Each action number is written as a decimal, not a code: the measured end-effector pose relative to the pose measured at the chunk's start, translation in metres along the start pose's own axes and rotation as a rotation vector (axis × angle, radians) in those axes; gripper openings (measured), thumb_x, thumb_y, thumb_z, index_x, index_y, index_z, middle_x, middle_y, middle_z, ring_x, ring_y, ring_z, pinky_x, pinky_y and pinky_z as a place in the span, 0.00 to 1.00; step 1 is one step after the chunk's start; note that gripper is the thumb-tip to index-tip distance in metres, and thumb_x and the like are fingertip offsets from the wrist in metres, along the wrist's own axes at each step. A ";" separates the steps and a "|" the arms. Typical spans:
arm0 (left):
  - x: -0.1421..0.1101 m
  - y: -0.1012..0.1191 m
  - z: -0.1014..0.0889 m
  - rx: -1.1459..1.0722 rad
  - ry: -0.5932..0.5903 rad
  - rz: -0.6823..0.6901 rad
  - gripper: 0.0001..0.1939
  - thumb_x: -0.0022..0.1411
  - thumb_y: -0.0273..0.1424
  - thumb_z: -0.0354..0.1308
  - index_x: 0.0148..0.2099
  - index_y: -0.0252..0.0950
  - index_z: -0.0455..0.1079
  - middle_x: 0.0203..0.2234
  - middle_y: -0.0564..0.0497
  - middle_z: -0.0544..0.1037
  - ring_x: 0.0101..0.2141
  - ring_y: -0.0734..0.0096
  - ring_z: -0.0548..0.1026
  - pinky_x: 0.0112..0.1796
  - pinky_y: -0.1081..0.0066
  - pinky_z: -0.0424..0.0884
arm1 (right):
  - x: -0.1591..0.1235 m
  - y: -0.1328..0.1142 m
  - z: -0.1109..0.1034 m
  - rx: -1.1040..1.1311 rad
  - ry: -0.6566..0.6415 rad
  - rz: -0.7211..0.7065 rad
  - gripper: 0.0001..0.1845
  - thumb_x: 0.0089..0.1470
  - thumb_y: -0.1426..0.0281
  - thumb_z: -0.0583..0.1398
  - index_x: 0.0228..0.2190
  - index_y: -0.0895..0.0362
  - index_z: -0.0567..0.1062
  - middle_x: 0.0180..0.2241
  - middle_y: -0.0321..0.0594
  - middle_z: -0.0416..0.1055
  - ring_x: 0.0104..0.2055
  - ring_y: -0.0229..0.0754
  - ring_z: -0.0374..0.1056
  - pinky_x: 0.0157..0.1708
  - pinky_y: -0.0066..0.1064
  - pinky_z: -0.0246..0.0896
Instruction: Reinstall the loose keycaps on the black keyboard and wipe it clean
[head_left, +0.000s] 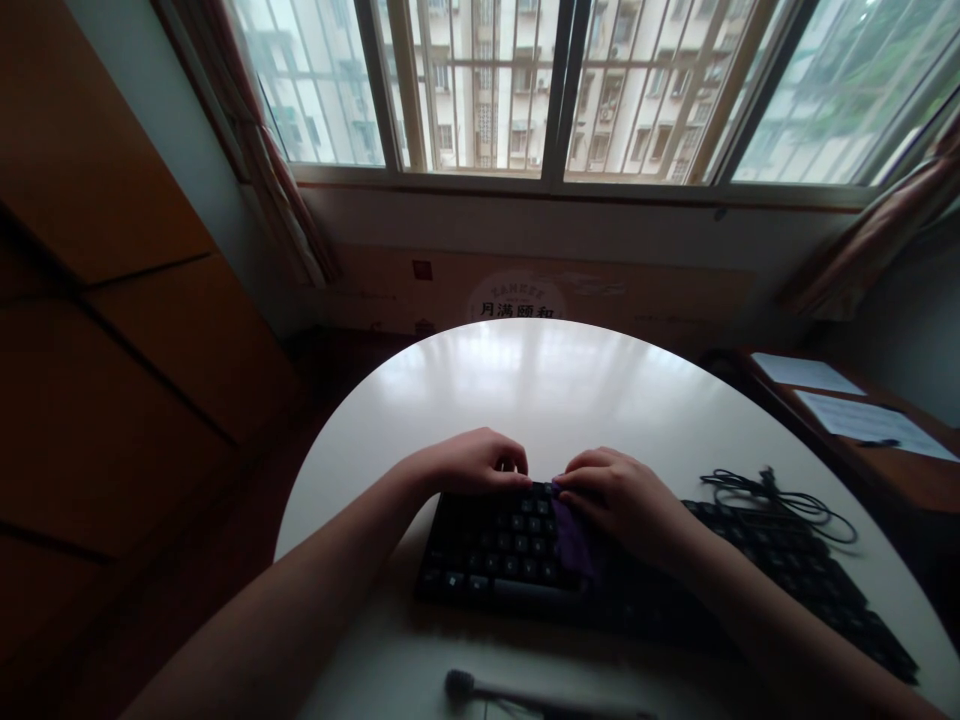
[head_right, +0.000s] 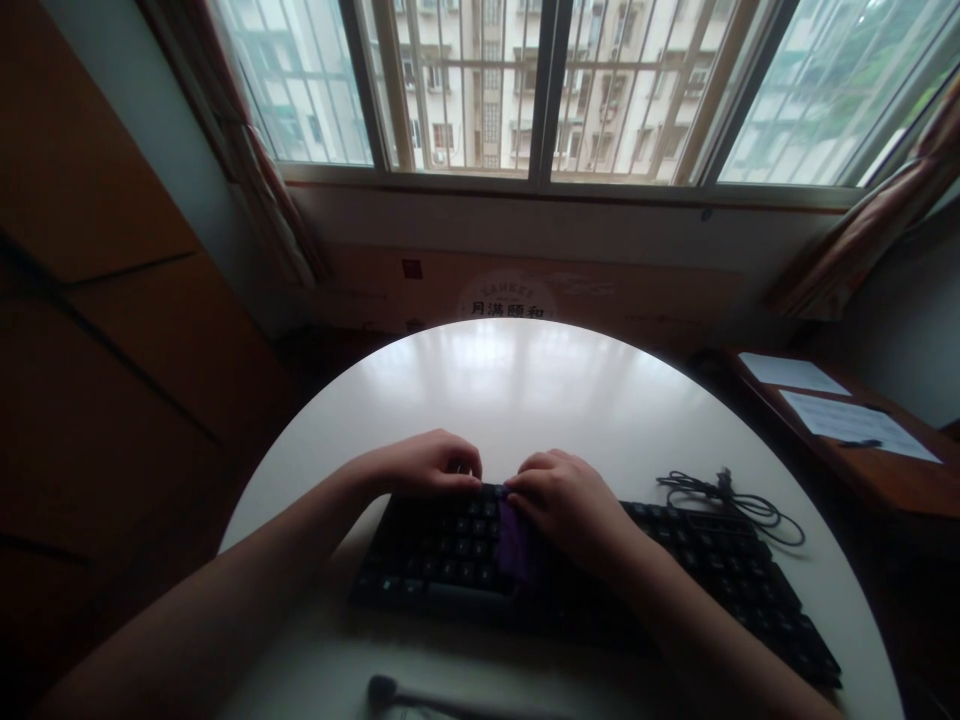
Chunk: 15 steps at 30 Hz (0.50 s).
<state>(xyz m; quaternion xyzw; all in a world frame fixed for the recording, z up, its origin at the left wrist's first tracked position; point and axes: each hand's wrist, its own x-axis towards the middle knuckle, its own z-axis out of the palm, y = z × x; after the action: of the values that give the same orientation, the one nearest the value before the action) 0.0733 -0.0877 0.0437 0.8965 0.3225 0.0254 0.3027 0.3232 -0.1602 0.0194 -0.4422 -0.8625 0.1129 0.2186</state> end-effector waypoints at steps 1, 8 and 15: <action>0.000 0.000 0.000 -0.004 0.000 0.001 0.15 0.65 0.43 0.58 0.43 0.39 0.78 0.35 0.51 0.80 0.35 0.68 0.75 0.33 0.73 0.65 | 0.000 -0.001 0.000 -0.001 0.027 -0.006 0.08 0.61 0.69 0.63 0.38 0.50 0.84 0.39 0.40 0.80 0.40 0.46 0.73 0.41 0.39 0.68; 0.002 -0.001 0.001 -0.035 -0.003 0.038 0.14 0.66 0.41 0.58 0.43 0.38 0.78 0.34 0.51 0.80 0.35 0.68 0.75 0.34 0.73 0.66 | 0.002 0.000 0.007 0.044 0.166 -0.004 0.11 0.63 0.69 0.60 0.42 0.50 0.83 0.42 0.44 0.78 0.44 0.48 0.72 0.44 0.41 0.70; 0.004 -0.005 0.002 -0.008 0.008 0.046 0.14 0.65 0.41 0.57 0.43 0.38 0.79 0.33 0.51 0.80 0.34 0.69 0.75 0.34 0.73 0.65 | 0.010 0.000 0.015 -0.004 -0.016 0.004 0.12 0.64 0.67 0.59 0.42 0.51 0.83 0.47 0.44 0.78 0.49 0.51 0.71 0.50 0.45 0.68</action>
<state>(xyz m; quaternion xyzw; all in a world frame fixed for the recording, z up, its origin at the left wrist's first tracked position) 0.0743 -0.0835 0.0385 0.9023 0.3030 0.0369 0.3044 0.3104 -0.1520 0.0094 -0.4433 -0.8636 0.1152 0.2106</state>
